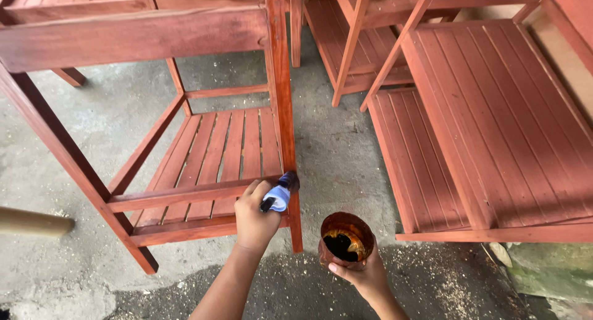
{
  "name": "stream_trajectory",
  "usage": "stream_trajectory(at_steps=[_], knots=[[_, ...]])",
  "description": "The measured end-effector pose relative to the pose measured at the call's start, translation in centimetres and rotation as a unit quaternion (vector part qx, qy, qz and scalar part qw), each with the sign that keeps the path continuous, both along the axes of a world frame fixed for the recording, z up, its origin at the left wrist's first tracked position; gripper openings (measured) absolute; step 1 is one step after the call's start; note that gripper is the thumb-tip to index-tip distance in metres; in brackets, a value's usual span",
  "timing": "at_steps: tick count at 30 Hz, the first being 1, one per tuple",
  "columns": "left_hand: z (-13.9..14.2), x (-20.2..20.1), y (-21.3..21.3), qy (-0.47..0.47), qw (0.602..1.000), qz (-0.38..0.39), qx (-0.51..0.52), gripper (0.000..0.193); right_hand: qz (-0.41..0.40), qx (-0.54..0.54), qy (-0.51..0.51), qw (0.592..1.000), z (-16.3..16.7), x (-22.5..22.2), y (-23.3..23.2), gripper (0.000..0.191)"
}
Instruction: The person applies reddish-brown wood stain to wooden chair frames using a brush, holding a stain container in one hand. They brush the seat rails, backrest, and legs of one chair, then move to another chair and continue brushing its frame and slats.
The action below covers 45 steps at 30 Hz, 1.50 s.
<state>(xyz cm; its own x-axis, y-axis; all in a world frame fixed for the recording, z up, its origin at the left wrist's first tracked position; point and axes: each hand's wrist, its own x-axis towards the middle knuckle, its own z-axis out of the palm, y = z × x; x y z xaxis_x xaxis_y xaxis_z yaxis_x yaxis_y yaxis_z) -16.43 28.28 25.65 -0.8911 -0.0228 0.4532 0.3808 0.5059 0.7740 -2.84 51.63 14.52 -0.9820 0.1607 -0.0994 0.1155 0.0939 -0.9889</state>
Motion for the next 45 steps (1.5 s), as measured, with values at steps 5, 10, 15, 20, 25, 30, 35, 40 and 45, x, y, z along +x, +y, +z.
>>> stream_trajectory(at_steps=[5, 10, 15, 20, 25, 30, 35, 40, 45], knots=[[3.4, -2.0, 0.2, 0.054, 0.998, -0.010, 0.021, 0.028, 0.003, 0.011, 0.015, 1.000, 2.1, -2.1, 0.0, 0.099], [7.8, -4.7, 0.5, 0.080, 0.997, 0.009, 0.007, 0.021, 0.000, -0.038, 0.012, 0.999, 4.2, -3.9, -0.2, 0.102], [12.1, -7.0, 0.7, 0.132, 0.991, 0.006, 0.017, 0.021, 0.000, -0.019, 0.034, 0.999, 6.0, -5.3, 0.1, 0.100], [16.4, -9.5, 0.9, 0.168, 0.985, 0.013, 0.024, 0.020, 0.000, -0.019, 0.043, 0.999, 8.6, -7.7, 0.0, 0.102], [19.4, -10.7, 1.1, 0.152, 0.988, 0.003, 0.000, 0.021, -0.012, -0.043, 0.038, 0.998, 12.2, -10.7, -0.7, 0.104], [21.2, -11.7, 0.9, 0.148, 0.988, -0.009, -0.050, 0.018, -0.028, -0.026, -0.003, 0.999, 15.3, -12.6, -1.5, 0.103], [24.3, -13.4, 0.8, 0.141, 0.990, 0.009, -0.019, 0.018, -0.029, -0.071, 0.013, 0.997, 17.6, -14.4, -2.1, 0.102], [22.2, -10.6, 0.2, 0.046, 0.998, -0.050, 0.003, 0.021, -0.024, -0.099, 0.033, 0.994, 17.9, -16.6, -1.4, 0.100], [16.3, -8.0, 0.9, -0.053, 0.993, -0.101, -0.036, 0.020, -0.042, -0.110, -0.043, 0.992, 17.7, -20.1, 1.2, 0.110]])
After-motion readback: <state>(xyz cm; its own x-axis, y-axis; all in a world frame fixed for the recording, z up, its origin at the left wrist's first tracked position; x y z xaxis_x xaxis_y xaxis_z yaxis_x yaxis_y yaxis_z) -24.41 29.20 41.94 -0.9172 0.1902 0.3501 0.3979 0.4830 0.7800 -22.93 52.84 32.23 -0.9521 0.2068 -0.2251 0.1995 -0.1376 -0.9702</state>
